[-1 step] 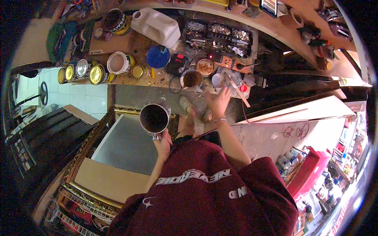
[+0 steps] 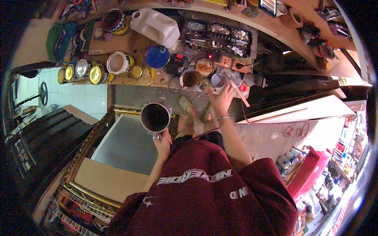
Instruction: The person uses a spray gun to apply finish to a wooden frame and a small wooden stool in a workshop. They move around the objects to cover different sides, then walk to a workbench and pour liquid from a container into the spray gun's reservoir.
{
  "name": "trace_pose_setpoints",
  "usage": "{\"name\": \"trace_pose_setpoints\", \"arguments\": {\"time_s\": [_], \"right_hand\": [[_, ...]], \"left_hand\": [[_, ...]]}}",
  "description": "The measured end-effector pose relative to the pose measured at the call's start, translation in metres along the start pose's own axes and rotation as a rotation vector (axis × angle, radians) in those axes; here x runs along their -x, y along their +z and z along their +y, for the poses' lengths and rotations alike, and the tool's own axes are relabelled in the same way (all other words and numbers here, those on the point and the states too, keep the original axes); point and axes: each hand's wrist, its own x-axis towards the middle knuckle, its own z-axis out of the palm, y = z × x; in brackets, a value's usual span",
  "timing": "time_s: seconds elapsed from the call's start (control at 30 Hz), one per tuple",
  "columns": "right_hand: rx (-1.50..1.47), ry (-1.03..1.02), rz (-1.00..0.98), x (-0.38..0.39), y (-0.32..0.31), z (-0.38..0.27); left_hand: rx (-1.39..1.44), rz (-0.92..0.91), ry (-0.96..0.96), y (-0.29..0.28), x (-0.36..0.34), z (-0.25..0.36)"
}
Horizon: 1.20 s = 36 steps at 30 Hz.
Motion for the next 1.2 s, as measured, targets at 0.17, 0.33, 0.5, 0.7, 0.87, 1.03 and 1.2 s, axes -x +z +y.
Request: {"name": "trace_pose_setpoints", "arguments": {"time_s": [0.17, 0.33, 0.5, 0.7, 0.87, 1.03, 1.2], "right_hand": [[0.235, 0.059, -0.247, -0.049, 0.004, 0.015], [0.305, 0.083, -0.256, -0.059, 0.017, 0.023], [-0.131, 0.188, -0.185, -0.035, -0.041, 0.013], [-0.984, 0.413, 0.036, 0.008, -0.202, 0.044], [-1.162, 0.196, 0.131, 0.027, -0.339, 0.049], [-0.891, -0.100, 0.201, 0.051, -0.397, 0.082], [-0.766, -0.162, 0.281, 0.088, -0.430, 0.169]], "left_hand": [[-0.115, -0.112, 0.014, 0.016, -0.019, -0.003], [-0.248, -0.162, 0.045, 0.034, -0.019, -0.008], [-0.355, -0.263, 0.196, 0.049, -0.017, -0.006], [-0.530, -0.360, 0.335, 0.116, 0.018, 0.013], [-0.656, -0.656, 0.412, 0.163, 0.052, -0.004], [-0.753, -0.876, 0.487, 0.212, 0.095, -0.036], [-0.761, -1.001, 0.597, 0.275, 0.156, -0.075]]}}
